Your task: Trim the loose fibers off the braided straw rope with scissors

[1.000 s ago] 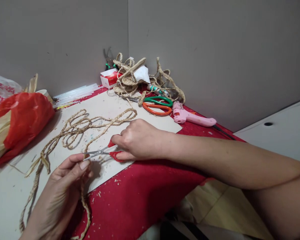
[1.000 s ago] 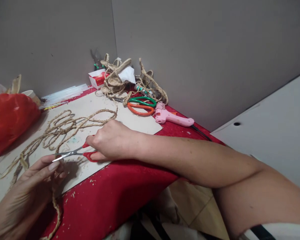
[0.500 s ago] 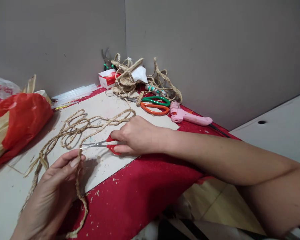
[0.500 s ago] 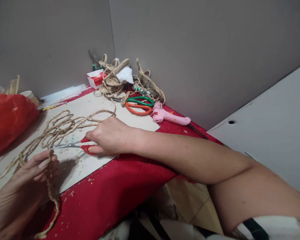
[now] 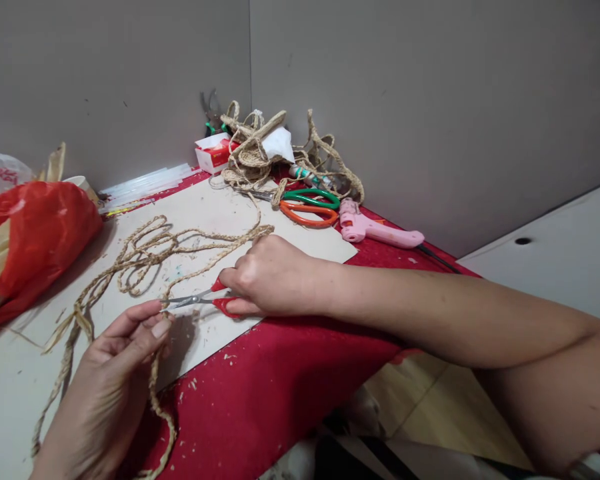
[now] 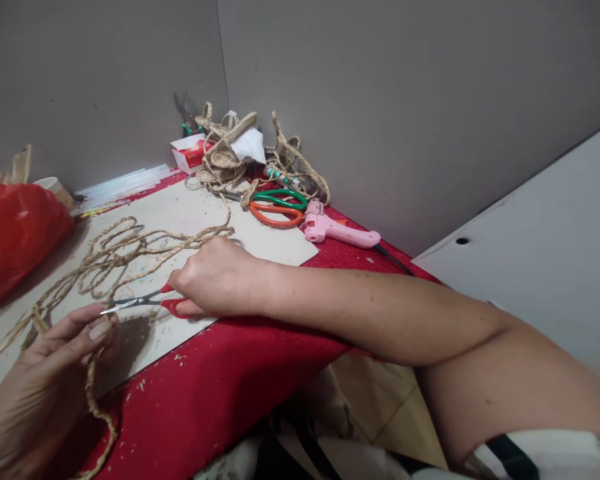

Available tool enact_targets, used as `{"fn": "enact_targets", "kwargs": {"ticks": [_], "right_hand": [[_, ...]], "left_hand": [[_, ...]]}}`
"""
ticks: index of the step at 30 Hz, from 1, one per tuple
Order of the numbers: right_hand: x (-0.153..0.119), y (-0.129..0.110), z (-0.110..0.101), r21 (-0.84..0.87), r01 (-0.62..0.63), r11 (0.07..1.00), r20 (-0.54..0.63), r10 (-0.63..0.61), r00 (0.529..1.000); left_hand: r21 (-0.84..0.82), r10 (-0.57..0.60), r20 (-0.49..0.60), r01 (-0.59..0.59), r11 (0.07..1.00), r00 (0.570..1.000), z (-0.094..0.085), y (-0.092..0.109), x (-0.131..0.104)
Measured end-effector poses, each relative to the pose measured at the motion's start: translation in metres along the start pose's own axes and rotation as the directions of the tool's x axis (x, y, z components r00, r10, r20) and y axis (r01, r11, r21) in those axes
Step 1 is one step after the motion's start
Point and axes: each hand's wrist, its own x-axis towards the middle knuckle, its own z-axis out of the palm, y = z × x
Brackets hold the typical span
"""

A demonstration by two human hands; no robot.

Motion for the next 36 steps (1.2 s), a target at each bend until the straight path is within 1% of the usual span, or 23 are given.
{"fn": "enact_targets", "kwargs": {"ticks": [3, 5, 7, 9, 13, 18, 22, 24, 30, 33, 36], "right_hand": [[0.001, -0.001, -0.005, -0.012, -0.022, 1.0, 0.056, 0.023, 0.998], [0.001, 0.0, -0.007, -0.014, -0.034, 0.999, 0.072, 0.035, 0.997], [0.0, 0.001, -0.008, 0.005, -0.029, 1.0, 0.063, 0.029, 0.998], [-0.001, 0.001, -0.008, 0.029, -0.013, 0.999, 0.036, 0.012, 0.999], [-0.004, -0.002, -0.005, 0.029, -0.006, 1.0, -0.017, 0.006, 1.0], [-0.007, -0.007, -0.002, 0.012, -0.005, 1.0, -0.089, 0.006, 0.996], [-0.008, -0.011, -0.001, 0.018, -0.007, 1.0, -0.102, 0.009, 0.995], [-0.008, -0.013, -0.001, 0.026, 0.003, 1.0, -0.085, -0.001, 0.996], [-0.004, -0.012, -0.006, 0.046, -0.025, 0.999, 0.052, 0.023, 0.998], [-0.004, -0.009, -0.008, 0.057, -0.04, 0.998, 0.061, 0.036, 0.997], [-0.006, -0.008, -0.008, 0.067, -0.024, 0.997, 0.026, 0.022, 0.999]], "left_hand": [[-0.005, 0.013, -0.005, -0.013, 1.0, 1.0, 0.003, 0.002, 0.001], [-0.002, 0.02, -0.016, -0.02, 1.0, 1.0, 0.004, 0.004, 0.002], [0.016, 0.037, -0.018, -0.037, 0.999, 0.999, 0.004, 0.005, 0.003], [0.051, 0.067, -0.043, -0.065, 0.997, 0.997, 0.004, 0.005, 0.003], [0.194, 0.141, -0.114, -0.117, 0.974, 0.983, 0.005, 0.002, 0.0], [0.435, 0.277, -0.102, -0.208, 0.876, 0.955, 0.008, 0.001, -0.01], [0.502, 0.345, -0.076, -0.263, 0.824, 0.936, 0.011, 0.002, -0.013], [0.513, 0.343, -0.08, -0.256, 0.819, 0.936, 0.013, 0.002, -0.014], [0.471, 0.243, -0.096, -0.171, 0.865, 0.965, 0.008, 0.001, -0.011], [0.506, 0.226, -0.144, -0.125, 0.853, 0.963, 0.003, 0.0, -0.01], [0.545, 0.249, -0.187, -0.111, 0.831, 0.95, 0.002, 0.001, -0.01]]}}
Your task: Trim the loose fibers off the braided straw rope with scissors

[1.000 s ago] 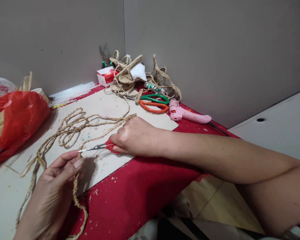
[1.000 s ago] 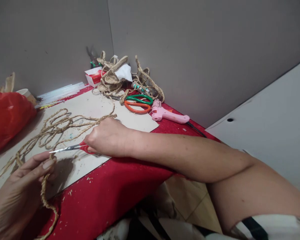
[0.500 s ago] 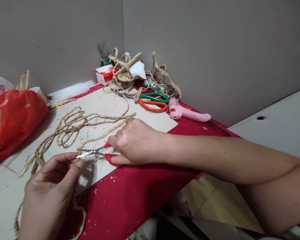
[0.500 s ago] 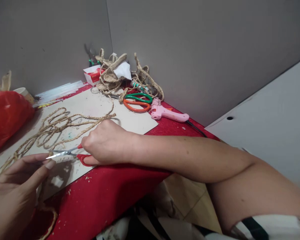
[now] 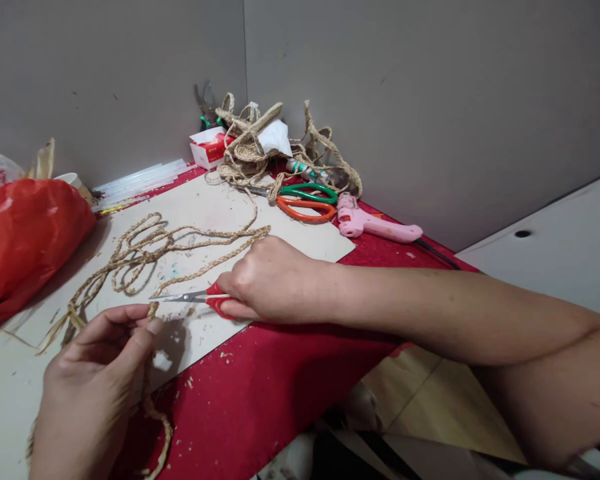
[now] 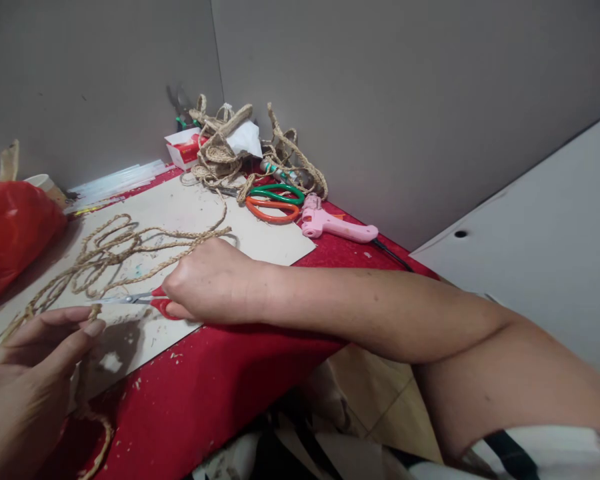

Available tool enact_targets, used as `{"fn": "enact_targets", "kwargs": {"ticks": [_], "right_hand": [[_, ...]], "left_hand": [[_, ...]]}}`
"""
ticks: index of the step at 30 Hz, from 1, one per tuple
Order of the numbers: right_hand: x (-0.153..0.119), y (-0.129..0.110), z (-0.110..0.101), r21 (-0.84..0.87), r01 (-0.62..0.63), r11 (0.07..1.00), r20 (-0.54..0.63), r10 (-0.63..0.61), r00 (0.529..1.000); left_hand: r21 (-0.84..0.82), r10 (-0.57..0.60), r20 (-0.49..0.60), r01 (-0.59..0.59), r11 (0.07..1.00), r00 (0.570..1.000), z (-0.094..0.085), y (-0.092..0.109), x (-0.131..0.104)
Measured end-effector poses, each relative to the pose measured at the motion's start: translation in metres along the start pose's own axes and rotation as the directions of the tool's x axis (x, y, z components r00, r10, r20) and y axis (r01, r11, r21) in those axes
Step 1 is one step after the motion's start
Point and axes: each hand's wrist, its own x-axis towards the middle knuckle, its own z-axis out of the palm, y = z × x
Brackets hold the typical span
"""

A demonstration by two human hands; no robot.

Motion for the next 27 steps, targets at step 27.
{"fn": "enact_targets", "kwargs": {"ticks": [27], "right_hand": [[0.002, -0.009, 0.007, 0.011, -0.001, 1.0, -0.095, 0.002, 0.995]], "left_hand": [[0.2, 0.351, -0.083, -0.33, 0.923, 0.933, 0.006, -0.001, -0.004]]}}
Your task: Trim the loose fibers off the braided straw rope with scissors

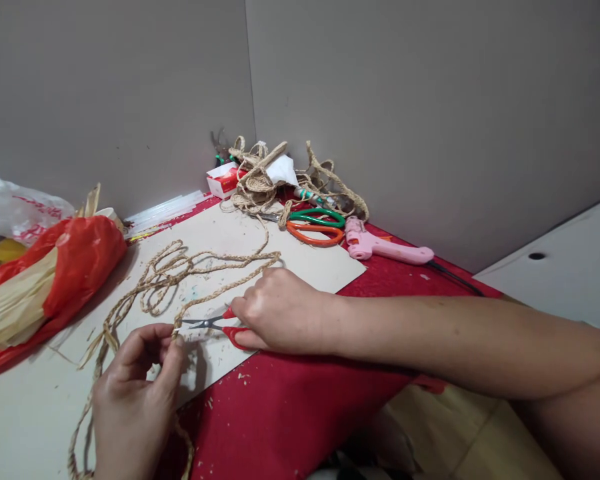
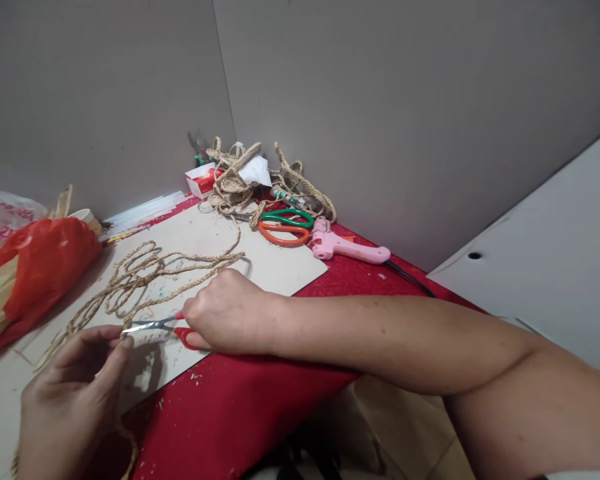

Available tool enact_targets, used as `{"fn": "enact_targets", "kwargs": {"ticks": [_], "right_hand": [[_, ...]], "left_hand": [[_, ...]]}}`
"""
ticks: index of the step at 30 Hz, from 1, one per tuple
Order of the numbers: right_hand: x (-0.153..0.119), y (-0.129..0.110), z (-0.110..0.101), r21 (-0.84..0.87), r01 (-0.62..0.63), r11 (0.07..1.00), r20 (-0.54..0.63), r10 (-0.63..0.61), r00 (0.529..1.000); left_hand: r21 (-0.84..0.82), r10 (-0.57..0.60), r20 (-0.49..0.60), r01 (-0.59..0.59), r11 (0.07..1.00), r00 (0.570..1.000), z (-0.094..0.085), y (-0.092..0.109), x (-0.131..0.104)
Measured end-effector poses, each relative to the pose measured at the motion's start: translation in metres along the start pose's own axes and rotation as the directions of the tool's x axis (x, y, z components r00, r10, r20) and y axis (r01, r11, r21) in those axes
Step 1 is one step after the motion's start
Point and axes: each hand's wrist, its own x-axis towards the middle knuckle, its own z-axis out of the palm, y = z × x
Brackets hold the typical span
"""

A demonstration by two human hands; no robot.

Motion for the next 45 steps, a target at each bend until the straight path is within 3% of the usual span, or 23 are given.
{"fn": "enact_targets", "kwargs": {"ticks": [3, 8, 13, 16, 27, 45], "right_hand": [[0.003, 0.001, -0.001, -0.013, -0.01, 1.0, 0.04, 0.01, 0.999], [0.004, 0.005, -0.006, -0.007, -0.037, 0.999, 0.085, 0.038, 0.996], [0.0, 0.007, -0.008, 0.002, -0.032, 0.999, 0.031, 0.032, 0.999], [-0.002, 0.007, -0.003, -0.002, -0.011, 1.0, 0.0, 0.011, 1.0], [-0.001, 0.006, -0.002, 0.022, -0.003, 1.0, -0.02, 0.004, 1.0], [-0.003, 0.004, 0.001, 0.015, 0.001, 1.0, -0.007, -0.001, 1.0]], "left_hand": [[-0.105, -0.055, 0.029, 0.058, 0.993, 0.998, 0.0, 0.005, 0.0], [-0.288, -0.241, 0.203, 0.293, 0.912, 0.949, -0.001, 0.007, 0.007], [-0.333, -0.278, 0.242, 0.348, 0.876, 0.93, -0.001, -0.001, 0.013], [-0.313, -0.262, 0.24, 0.33, 0.891, 0.935, -0.002, -0.001, 0.011], [-0.124, -0.118, 0.032, 0.121, 0.985, 0.992, 0.001, 0.013, -0.003], [-0.084, -0.102, 0.024, 0.104, 0.991, 0.994, 0.001, 0.011, -0.006]]}}
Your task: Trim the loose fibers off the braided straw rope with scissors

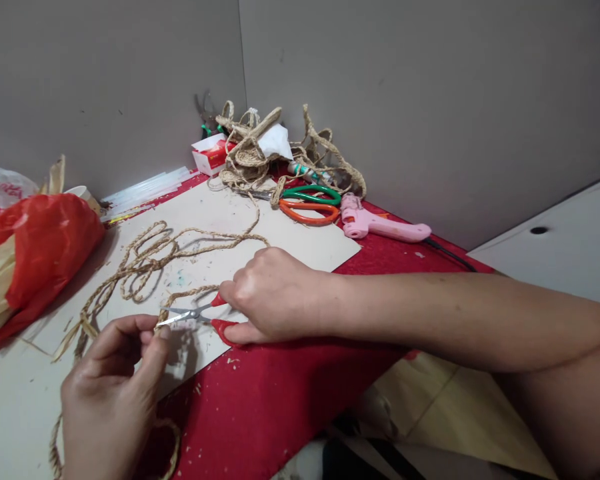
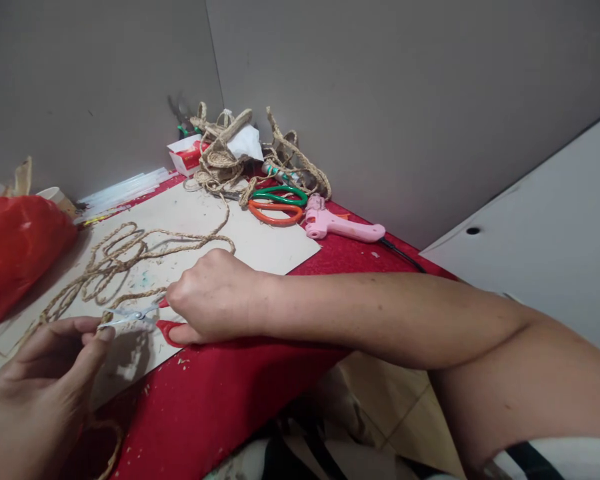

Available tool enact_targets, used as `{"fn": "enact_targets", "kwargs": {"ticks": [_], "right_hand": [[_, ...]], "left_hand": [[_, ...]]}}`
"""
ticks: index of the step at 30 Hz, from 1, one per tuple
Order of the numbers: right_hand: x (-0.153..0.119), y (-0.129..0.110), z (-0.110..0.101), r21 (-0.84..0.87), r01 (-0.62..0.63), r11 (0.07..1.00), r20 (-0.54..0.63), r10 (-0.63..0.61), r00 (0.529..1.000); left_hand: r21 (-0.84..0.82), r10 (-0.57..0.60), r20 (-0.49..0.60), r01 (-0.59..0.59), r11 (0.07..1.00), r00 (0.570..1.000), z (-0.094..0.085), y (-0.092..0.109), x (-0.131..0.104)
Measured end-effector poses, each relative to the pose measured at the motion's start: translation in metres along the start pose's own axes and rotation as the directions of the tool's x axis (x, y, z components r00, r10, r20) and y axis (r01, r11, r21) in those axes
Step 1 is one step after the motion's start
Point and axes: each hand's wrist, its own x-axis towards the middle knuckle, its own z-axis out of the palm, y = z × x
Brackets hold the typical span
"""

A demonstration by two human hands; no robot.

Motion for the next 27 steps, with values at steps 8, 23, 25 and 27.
{"fn": "enact_targets", "kwargs": {"ticks": [8, 23, 25, 27], "right_hand": [[0.003, -0.001, -0.001, 0.013, -0.007, 1.0, 0.06, 0.006, 0.998], [0.001, 0.005, -0.007, 0.013, -0.003, 1.0, 0.062, 0.002, 0.998], [0.001, 0.005, -0.006, 0.007, 0.004, 1.0, 0.046, -0.005, 0.999], [0.002, 0.005, -0.007, 0.007, 0.013, 1.0, 0.032, -0.013, 0.999]], "left_hand": [[0.013, -0.013, 0.021, 0.013, 1.0, 1.0, 0.0, -0.001, 0.001], [0.054, -0.045, -0.031, 0.046, 0.997, 0.999, -0.003, 0.001, 0.004], [0.144, 0.041, -0.084, -0.029, 0.989, 0.996, -0.002, 0.003, 0.0], [0.236, 0.124, -0.121, -0.093, 0.967, 0.985, -0.002, 0.003, -0.003]]}}
